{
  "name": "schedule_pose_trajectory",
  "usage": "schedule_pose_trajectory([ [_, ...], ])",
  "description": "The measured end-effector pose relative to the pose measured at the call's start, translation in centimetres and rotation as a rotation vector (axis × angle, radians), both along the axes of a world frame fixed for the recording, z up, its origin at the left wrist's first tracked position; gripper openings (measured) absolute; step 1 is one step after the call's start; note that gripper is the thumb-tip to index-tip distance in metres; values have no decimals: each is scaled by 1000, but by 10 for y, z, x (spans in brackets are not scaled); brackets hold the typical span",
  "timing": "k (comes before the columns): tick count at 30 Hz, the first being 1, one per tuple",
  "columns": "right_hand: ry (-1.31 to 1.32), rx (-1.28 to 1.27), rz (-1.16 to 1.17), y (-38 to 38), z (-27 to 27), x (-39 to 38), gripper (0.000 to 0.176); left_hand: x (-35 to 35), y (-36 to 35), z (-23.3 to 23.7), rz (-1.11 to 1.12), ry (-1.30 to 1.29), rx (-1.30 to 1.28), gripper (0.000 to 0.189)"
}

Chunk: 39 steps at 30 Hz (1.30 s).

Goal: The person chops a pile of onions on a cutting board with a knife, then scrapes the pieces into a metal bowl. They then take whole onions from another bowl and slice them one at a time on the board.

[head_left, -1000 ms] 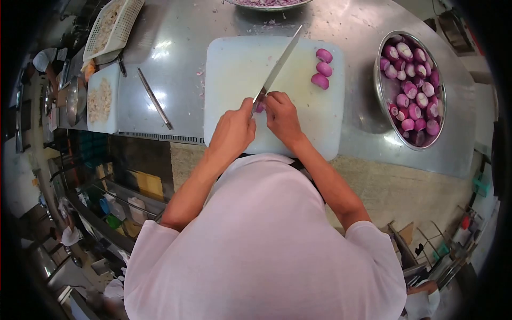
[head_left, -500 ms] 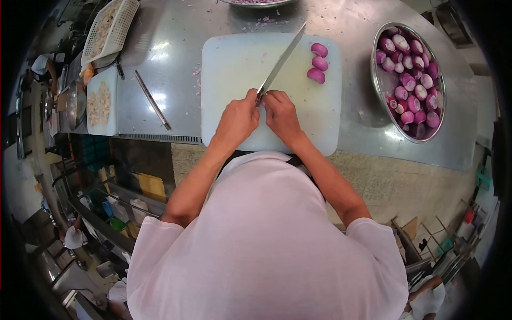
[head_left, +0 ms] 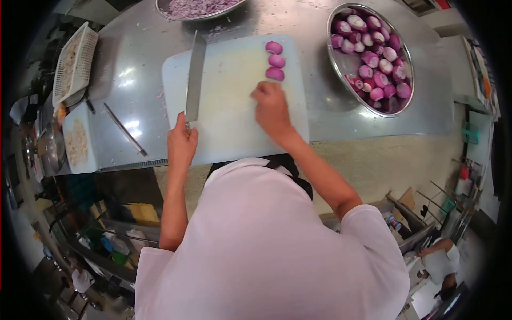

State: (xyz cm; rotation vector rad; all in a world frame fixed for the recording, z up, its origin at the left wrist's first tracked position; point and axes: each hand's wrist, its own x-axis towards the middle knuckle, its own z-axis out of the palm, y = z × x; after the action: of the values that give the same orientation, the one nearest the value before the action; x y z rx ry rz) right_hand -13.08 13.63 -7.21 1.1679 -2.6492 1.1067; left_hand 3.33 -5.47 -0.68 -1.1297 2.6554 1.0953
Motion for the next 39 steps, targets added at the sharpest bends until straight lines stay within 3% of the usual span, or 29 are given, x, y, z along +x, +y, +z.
schedule_pose_trajectory([
  [5, 126, -80, -68, 57, 50, -48, 26, 0, -2, -6, 25, 31, 22, 37],
  [8, 259, -123, -246, 111, 76, -118, 26, 1, -2, -4, -6, 57, 26, 53],
  [10, 28, 168, -402, 149, 82, -162, 17, -4, 2, 10, 11, -9, 56, 38],
  [11, 33, 167, -406, 160, 75, -178, 17, -4, 1, 9, 7, -4, 56, 38],
  [13, -365, 737, -206, 177, 50, -200, 28, -4, 0, 6, -27, 7, 24, 38],
  [16, -279, 774, -22, 184, 16, -210, 34, -4, 3, 12, -20, 46, 26, 39],
  [20, -571, 494, -149, 195, 9, -216, 33, -2, -2, 3, -12, 49, -6, 42],
  [22, -751, 121, -261, 185, 44, -198, 35, -3, 1, 7, -31, 38, -16, 41],
  [25, -357, -50, -328, 150, 93, -175, 39, -4, 3, 9, -30, 32, -39, 38],
  [26, -32, -93, -215, 127, 104, -159, 42, -4, 3, 9, -62, 40, -48, 37],
  [28, -373, -124, -177, 64, 123, -109, 44, -4, 3, 7, -67, 48, -62, 35],
  [30, -479, -102, -34, 14, 95, -69, 44, -7, 4, 8, -82, 59, -62, 34],
  [31, -199, -72, 117, -10, 57, -57, 45, -6, 5, 9, -86, 60, -64, 34],
  [33, -247, 77, 187, -44, 42, -30, 46, -2, 3, 15, -55, 59, 52, 38],
  [36, -258, 144, 166, -52, 32, -22, 47, 4, 15, 36, -99, 89, 6, 38],
  [39, -225, 92, 126, -40, 35, -23, 43, 11, 26, 52, -139, 58, 49, 39],
])
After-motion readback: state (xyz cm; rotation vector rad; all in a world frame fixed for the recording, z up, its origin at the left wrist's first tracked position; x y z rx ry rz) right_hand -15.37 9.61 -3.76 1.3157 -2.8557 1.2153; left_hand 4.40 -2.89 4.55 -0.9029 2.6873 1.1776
